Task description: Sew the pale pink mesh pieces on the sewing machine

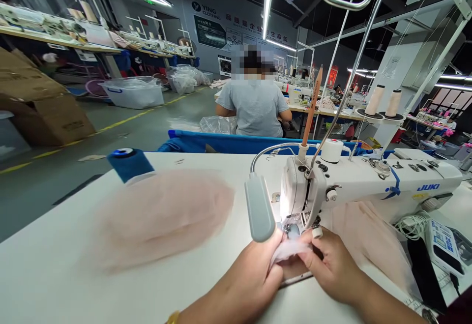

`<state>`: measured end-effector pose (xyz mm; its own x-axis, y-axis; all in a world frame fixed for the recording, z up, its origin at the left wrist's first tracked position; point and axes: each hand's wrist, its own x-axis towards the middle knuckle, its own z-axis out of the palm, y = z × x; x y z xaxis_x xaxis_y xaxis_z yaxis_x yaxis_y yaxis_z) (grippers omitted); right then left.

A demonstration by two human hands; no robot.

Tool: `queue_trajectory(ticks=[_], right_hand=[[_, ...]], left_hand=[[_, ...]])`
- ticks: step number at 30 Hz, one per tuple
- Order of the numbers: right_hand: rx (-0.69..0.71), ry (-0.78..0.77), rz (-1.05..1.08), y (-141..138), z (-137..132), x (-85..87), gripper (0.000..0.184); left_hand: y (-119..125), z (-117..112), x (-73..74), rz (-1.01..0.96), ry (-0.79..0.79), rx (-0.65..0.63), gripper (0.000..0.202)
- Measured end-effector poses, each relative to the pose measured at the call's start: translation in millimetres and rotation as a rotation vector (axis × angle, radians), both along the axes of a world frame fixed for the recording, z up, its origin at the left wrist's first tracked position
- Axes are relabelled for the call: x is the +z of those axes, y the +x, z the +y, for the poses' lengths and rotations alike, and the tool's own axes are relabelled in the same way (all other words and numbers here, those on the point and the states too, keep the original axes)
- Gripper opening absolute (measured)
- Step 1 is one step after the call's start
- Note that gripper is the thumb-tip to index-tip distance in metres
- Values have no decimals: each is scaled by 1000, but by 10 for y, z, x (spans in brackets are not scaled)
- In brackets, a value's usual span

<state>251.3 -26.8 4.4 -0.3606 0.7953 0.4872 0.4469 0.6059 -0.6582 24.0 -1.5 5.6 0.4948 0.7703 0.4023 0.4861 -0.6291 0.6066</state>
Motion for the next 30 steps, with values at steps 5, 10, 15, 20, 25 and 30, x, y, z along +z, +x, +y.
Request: queue_trajectory(ticks=[5, 10, 15, 20, 25, 30], right_hand=[[-94, -115, 136, -117, 10, -8, 26], [-105, -127, 172, -163, 9, -2, 26], [-100, -123, 149, -133, 3, -14, 23], [77, 64, -206, 20, -38, 35, 21], [178, 122, -517, 115, -115, 132, 31], [145, 139, -578, 102, -116, 149, 32]], left_hand=[[4, 103, -34, -16, -95, -11, 19], [12, 135, -34, -18, -165, -30, 21], [36, 145, -15, -78, -89, -67, 26], [-13, 9, -79, -65, 211, -173, 32], [-113, -202, -184, 152, 423, -120, 30], [-123, -186, -239, 141, 449, -130, 30]])
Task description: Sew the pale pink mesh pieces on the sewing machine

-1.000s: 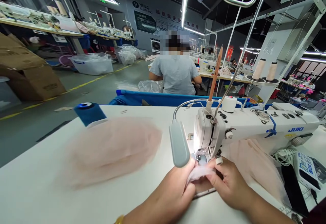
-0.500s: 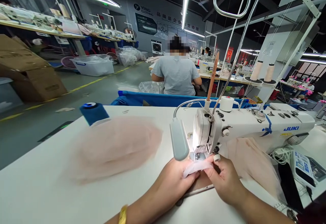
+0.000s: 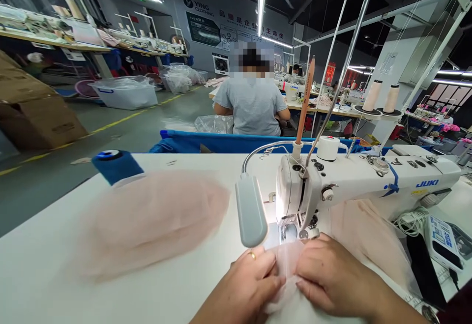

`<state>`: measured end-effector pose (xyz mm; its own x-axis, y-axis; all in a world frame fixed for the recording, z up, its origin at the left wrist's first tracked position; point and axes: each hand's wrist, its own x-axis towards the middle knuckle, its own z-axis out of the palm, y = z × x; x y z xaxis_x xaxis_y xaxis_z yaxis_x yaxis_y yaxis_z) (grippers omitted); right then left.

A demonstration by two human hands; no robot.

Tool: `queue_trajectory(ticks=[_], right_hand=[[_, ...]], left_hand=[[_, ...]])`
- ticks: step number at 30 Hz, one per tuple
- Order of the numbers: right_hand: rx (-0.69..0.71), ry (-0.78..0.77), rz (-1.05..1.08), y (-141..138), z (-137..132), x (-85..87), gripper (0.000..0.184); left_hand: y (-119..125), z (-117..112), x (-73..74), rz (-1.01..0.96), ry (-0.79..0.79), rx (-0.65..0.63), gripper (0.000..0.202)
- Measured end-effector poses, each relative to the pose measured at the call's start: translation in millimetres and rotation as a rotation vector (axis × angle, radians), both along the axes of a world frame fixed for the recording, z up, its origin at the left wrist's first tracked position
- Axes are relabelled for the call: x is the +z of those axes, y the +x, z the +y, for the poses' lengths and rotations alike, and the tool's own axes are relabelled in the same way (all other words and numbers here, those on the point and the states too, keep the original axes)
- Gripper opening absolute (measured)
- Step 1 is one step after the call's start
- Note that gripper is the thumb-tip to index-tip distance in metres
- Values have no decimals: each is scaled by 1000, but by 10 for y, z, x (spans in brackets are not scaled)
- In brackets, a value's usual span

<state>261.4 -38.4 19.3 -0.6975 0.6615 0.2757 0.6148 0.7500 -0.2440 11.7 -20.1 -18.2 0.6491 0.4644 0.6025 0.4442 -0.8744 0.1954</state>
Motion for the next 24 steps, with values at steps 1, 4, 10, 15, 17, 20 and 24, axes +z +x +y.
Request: queue_trajectory(ticks=[1, 4, 10, 15, 17, 20, 24], right_hand=[[-4, 16, -1, -2, 8, -12, 32], [-12, 66, -1, -3, 36, -63, 28], [-52, 108, -5, 1, 106, -159, 14], [-102, 112, -3, 9, 171, -232, 11], [-125, 119, 11, 2, 188, -260, 11], [-132, 123, 43, -39, 203, -290, 9], [-158, 139, 130, -116, 215, -291, 10]], left_hand=[[14, 24, -24, -42, 15, 0, 31], [58, 97, -85, -156, 69, -3, 32], [38, 178, 58, -50, 62, -14, 35], [40, 254, 9, -31, 65, 40, 34], [56, 293, -78, -81, 70, 53, 36], [64, 338, -147, -127, 2, 53, 35], [28, 380, -72, -116, -282, -9, 32]])
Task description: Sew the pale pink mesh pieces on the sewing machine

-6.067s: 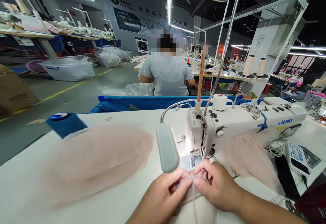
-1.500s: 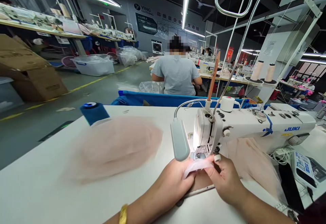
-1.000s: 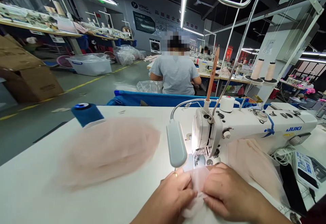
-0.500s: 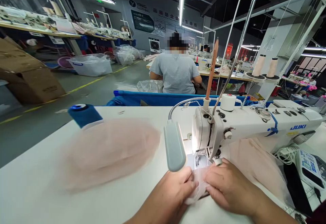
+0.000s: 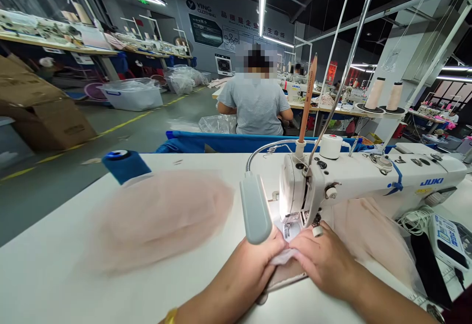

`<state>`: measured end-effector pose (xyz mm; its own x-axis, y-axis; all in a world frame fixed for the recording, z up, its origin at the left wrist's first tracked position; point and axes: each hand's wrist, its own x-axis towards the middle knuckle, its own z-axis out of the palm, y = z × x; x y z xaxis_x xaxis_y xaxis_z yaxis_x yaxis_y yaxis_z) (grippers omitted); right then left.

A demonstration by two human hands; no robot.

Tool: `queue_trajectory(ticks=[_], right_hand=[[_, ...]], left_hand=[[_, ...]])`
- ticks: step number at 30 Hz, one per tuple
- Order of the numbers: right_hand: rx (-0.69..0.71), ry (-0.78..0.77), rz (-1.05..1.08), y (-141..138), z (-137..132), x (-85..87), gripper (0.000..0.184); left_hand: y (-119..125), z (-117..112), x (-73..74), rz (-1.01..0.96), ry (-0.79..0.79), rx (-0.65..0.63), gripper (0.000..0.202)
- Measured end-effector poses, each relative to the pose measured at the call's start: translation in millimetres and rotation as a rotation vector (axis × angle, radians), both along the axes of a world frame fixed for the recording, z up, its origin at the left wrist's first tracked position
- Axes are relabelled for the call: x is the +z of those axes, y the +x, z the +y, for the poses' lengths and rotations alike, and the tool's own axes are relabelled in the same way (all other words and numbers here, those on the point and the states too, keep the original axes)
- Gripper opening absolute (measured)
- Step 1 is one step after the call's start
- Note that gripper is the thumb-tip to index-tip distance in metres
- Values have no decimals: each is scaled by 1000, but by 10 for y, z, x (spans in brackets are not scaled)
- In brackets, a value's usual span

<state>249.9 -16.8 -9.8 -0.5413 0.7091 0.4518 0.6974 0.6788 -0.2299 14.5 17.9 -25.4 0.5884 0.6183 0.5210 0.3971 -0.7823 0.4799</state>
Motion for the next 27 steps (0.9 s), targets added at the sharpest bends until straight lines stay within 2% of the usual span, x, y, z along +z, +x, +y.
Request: queue_trajectory(ticks=[2, 5, 10, 14, 18, 22, 27], right_hand=[[-42, -9, 90, -24, 3, 21, 17], [-65, -59, 218, -42, -2, 68, 21], [-77, -121, 231, -45, -23, 106, 21], [-21, -83, 134, 8, -35, 85, 19], [90, -30, -152, 79, -93, 91, 15], [84, -1, -287, 88, -171, 144, 17], [53, -7, -312, 71, -168, 152, 18]], left_hand=[[-19, 27, 45, -7, -102, -9, 32], [-26, 62, 72, -32, -164, -7, 35], [-10, 63, 101, -27, -190, 22, 36], [-29, 4, 101, 0, -50, 1, 34], [-72, -133, 7, 75, 83, -59, 28], [-105, -230, -76, 125, 221, -47, 33], [-102, -180, -77, 124, 296, -61, 33]])
